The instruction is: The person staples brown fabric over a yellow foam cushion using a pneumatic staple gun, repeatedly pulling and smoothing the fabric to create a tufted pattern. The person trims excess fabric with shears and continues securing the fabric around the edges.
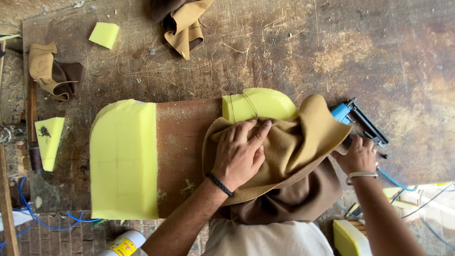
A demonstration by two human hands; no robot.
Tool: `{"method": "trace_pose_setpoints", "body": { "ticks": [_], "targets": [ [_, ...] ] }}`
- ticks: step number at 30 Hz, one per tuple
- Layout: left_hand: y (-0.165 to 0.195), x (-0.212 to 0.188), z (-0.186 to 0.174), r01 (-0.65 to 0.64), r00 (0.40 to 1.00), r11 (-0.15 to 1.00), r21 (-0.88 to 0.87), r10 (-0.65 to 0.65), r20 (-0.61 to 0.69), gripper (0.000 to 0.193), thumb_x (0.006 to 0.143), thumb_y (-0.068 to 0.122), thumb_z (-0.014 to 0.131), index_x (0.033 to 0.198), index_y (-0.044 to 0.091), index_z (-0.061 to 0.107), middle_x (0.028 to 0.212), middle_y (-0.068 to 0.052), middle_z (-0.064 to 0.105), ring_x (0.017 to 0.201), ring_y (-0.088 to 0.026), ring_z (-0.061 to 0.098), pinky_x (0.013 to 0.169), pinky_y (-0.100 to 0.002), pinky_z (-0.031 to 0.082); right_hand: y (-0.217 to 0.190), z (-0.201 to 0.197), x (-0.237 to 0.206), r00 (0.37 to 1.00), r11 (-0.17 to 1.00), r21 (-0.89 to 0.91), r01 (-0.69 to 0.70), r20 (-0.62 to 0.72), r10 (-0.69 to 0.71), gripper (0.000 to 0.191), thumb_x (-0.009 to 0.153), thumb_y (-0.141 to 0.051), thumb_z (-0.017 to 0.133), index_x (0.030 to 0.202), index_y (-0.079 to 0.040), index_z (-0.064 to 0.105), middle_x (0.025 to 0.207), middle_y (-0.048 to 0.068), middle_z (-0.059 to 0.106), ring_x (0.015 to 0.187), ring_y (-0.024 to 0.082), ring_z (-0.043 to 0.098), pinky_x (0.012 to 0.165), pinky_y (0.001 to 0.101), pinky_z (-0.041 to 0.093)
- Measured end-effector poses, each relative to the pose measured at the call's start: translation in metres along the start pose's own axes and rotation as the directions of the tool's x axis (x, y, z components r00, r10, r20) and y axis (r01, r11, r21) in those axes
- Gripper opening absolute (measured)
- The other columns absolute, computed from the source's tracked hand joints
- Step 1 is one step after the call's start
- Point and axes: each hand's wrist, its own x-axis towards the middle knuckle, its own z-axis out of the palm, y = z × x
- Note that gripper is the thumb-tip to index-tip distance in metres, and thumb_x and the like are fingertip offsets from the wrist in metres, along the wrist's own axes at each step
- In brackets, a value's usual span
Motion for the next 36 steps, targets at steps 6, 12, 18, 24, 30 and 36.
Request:
{"method": "trace_pose_setpoints", "body": {
  "ticks": [6,12,18,24,30,36],
  "targets": [
    [0.001,0.005,-0.001,0.033,0.999,0.999,0.012,-0.032,-0.013,0.062,0.087,0.017,0.065,0.149,0.019,0.057,0.133,-0.015,0.058,0.121,-0.033,0.056,0.105,-0.05,0.046,0.004,-0.012,0.029,0.987,0.985,-0.062,0.162,0.004,-0.162,0.091,0.068,-0.04,0.092,0.139,-0.006,0.045,0.123,0.025,0.068,0.115,0.045,0.065,0.093,0.0534,0.053],
    [0.003,0.003,-0.004,0.024,0.997,0.999,-0.037,-0.027,-0.078,0.061,0.086,0.018,0.065,0.146,0.019,0.06,0.133,-0.014,0.06,0.122,-0.033,0.057,0.105,-0.05,0.046,0.004,-0.048,0.057,0.906,0.978,0.165,-0.128,0.421,0.048,0.08,0.086,-0.033,0.082,0.145,-0.008,0.035,0.109,0.028,0.072,0.094,0.047,0.073,0.079,0.056,0.062],
    [0.001,0.003,-0.002,0.022,0.997,0.998,-0.062,-0.027,-0.068,0.062,0.081,0.022,0.066,0.143,0.014,0.06,0.131,-0.018,0.059,0.119,-0.035,0.057,0.106,-0.053,0.042,-0.007,-0.152,-0.053,0.97,0.783,0.597,-0.176,0.24,0.035,0.033,0.088,-0.013,0.076,0.113,0.004,0.062,0.087,0.018,0.073,0.077,0.025,0.071,0.072,0.0398,0.059],
    [0.005,-0.003,-0.01,-0.024,0.988,0.99,-0.142,0.002,-0.152,0.054,0.089,0.02,0.063,0.14,0.006,0.063,0.135,-0.015,0.061,0.129,-0.031,0.056,0.116,-0.047,0.043,-0.129,-0.178,-0.118,0.912,0.576,0.736,-0.357,0.409,0.042,0.021,0.087,-0.001,0.079,0.1,0.009,0.066,0.076,0.021,0.074,0.061,0.029,0.072,0.058,0.0432,0.061],
    [-0.002,-0.001,-0.031,-0.039,0.998,0.978,-0.206,0.027,-0.063,0.042,0.086,0.02,0.064,0.123,0.002,0.069,0.13,-0.016,0.062,0.128,-0.033,0.056,0.112,-0.048,0.043,-0.198,-0.178,-0.099,0.852,0.749,0.508,-0.426,0.504,0.143,0.017,0.081,-0.01,0.077,0.085,0.004,0.068,0.067,0.015,0.067,0.055,0.023,0.065,0.054,0.0389,0.054],
    [-0.018,0.009,-0.053,-0.026,0.998,0.924,-0.381,0.044,0.04,0.027,0.083,0.021,0.069,0.103,0.005,0.076,0.126,-0.018,0.067,0.117,-0.032,0.064,0.102,-0.045,0.05,-0.202,-0.182,-0.094,0.819,0.688,0.542,-0.482,0.558,0.134,0.013,0.077,-0.004,0.073,0.084,0.006,0.069,0.063,0.015,0.064,0.053,0.025,0.062,0.051,0.0397,0.052]
  ]
}}
